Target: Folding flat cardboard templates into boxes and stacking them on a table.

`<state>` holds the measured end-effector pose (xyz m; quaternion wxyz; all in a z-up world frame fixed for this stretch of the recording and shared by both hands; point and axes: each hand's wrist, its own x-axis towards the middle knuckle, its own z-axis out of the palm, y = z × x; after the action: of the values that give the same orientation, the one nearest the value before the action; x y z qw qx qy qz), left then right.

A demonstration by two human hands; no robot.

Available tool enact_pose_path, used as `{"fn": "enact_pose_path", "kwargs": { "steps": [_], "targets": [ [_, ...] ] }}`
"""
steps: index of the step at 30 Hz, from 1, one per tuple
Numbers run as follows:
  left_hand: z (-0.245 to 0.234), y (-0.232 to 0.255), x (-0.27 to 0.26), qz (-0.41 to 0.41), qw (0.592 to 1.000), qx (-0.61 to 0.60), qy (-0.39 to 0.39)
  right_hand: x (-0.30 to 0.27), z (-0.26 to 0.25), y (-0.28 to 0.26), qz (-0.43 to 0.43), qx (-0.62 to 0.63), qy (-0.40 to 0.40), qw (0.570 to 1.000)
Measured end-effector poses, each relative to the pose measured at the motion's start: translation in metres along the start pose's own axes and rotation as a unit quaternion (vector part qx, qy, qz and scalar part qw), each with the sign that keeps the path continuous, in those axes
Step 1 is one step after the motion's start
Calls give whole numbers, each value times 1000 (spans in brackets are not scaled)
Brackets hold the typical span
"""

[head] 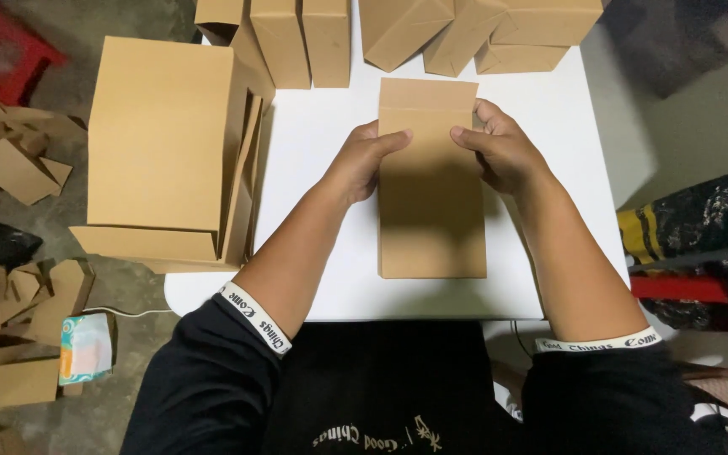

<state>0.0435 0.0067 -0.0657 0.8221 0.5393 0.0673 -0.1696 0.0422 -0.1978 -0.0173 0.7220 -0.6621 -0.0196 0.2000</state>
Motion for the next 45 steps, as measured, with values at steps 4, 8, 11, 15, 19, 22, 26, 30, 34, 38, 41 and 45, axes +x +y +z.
{"fn": "enact_pose_path", "kwargs": {
  "steps": [4, 8, 11, 15, 19, 22, 26, 30, 34, 38, 41, 45],
  "targets": [
    [-3, -3, 3, -14, 1000, 7, -2, 5, -3, 5, 9, 13, 3, 1000],
    [-4, -9, 4, -17, 1000, 15, 15, 2, 4, 2, 13, 23, 2, 1000],
    [3, 1, -7, -11, 999, -10, 34, -2, 9, -1, 4, 29, -7, 1000],
    [4, 7, -15, 23, 999, 15, 37, 5, 1, 6, -15, 20, -17, 1000],
    [3, -2, -14, 68, 996, 36, 32, 16, -14, 24, -37, 18, -21, 999],
    [-1, -14, -7, 100, 994, 26, 27, 37, -44, 57, -46, 15, -20, 999],
    [-3, -16, -11, 140, 989, 28, 25, 51, -68, 72, -58, 3, -31, 998],
    [-2, -14, -11, 139, 990, 17, 34, 53, -70, 70, -42, 10, -18, 999],
    [-6, -14, -4, 113, 992, 52, 33, 27, -30, 37, -15, -7, 43, 999],
    [-5, -15, -6, 111, 991, 76, 26, 22, -16, 33, -14, -44, 63, 997],
    [-2, -12, -12, 123, 990, 71, 8, 15, -12, 30, -39, -16, 55, 998],
    [-17, -31, 13, 104, 992, -22, -74, 19, -22, 36, -54, -15, 56, 997]
  ]
}}
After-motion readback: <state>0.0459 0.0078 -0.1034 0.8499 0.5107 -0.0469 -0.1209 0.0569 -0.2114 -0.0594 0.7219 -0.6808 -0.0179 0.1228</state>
